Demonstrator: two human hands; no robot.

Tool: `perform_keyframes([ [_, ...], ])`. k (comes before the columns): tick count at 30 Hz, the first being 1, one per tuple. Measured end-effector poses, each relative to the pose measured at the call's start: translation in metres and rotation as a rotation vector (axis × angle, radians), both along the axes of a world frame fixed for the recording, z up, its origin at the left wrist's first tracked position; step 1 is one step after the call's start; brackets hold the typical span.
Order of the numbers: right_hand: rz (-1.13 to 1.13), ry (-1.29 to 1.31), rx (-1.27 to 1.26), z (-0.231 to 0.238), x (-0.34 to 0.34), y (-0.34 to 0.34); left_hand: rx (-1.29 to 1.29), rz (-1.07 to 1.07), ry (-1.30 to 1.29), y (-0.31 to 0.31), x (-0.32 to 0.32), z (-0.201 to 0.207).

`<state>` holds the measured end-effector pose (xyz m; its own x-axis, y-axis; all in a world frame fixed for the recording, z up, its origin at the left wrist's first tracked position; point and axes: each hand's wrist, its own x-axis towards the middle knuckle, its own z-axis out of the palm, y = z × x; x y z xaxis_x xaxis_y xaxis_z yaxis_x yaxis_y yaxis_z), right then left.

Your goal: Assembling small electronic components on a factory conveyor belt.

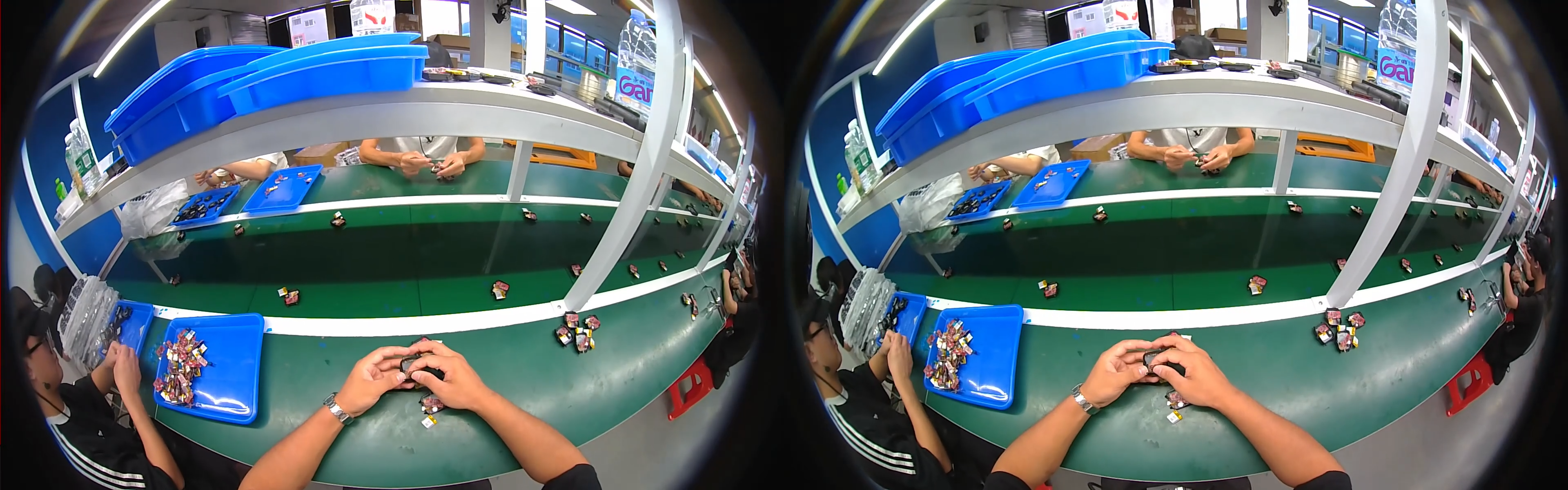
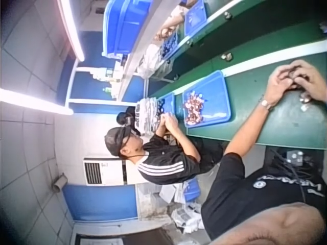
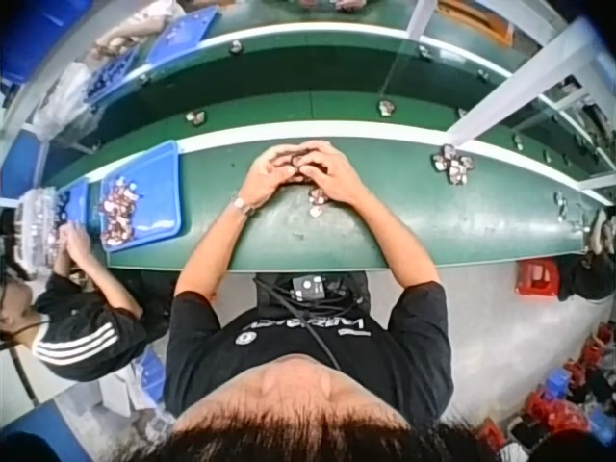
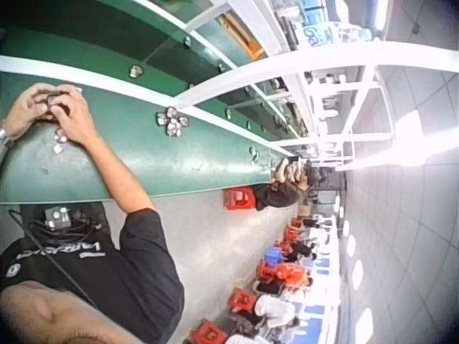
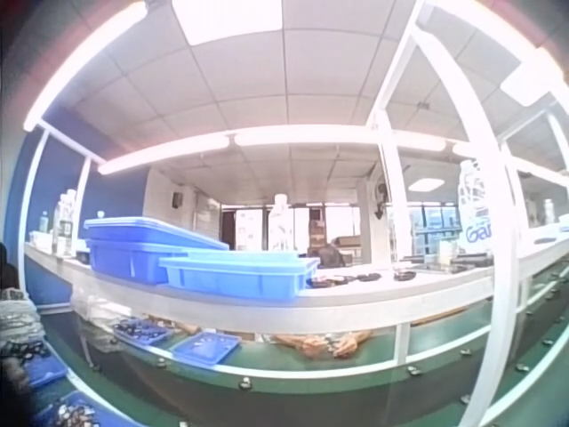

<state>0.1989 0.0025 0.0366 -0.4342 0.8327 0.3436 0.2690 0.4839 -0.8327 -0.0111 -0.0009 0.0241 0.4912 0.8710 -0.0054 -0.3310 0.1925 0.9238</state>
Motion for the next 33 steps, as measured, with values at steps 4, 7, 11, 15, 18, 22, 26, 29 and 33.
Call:
perform_keyframes([
  [4,0.062,0.086,-0.029,-0.002,0.000,0.003,0.075,0.047,-0.026,0.002,-0.004,-0.013],
  [7,0.093,0.128,-0.024,-0.002,0.001,0.004,0.104,0.051,-0.014,0.003,-0.004,-0.017],
  [11,0.124,0.160,-0.066,-0.001,0.001,0.004,0.117,0.037,-0.009,0.004,-0.005,-0.019],
  [15,0.107,0.100,-0.079,0.000,-0.001,0.001,0.069,0.030,0.034,0.003,-0.006,-0.018],
  [18,0.005,-0.041,-0.023,-0.002,-0.002,-0.005,0.023,0.043,0.062,-0.002,0.004,-0.003],
  [22,-0.148,-0.154,0.118,0.007,-0.009,-0.014,0.007,0.073,0.059,-0.001,0.006,-0.009],
  [26,-0.210,-0.134,0.269,0.004,-0.016,-0.013,-0.028,0.079,0.014,0.000,0.002,-0.011],
  [29,-0.230,-0.103,0.311,0.000,-0.017,-0.013,-0.033,0.080,-0.008,0.000,0.003,-0.012],
  [33,-0.288,-0.123,0.343,0.000,-0.020,-0.014,-0.020,0.067,-0.070,0.001,0.003,-0.015],
])
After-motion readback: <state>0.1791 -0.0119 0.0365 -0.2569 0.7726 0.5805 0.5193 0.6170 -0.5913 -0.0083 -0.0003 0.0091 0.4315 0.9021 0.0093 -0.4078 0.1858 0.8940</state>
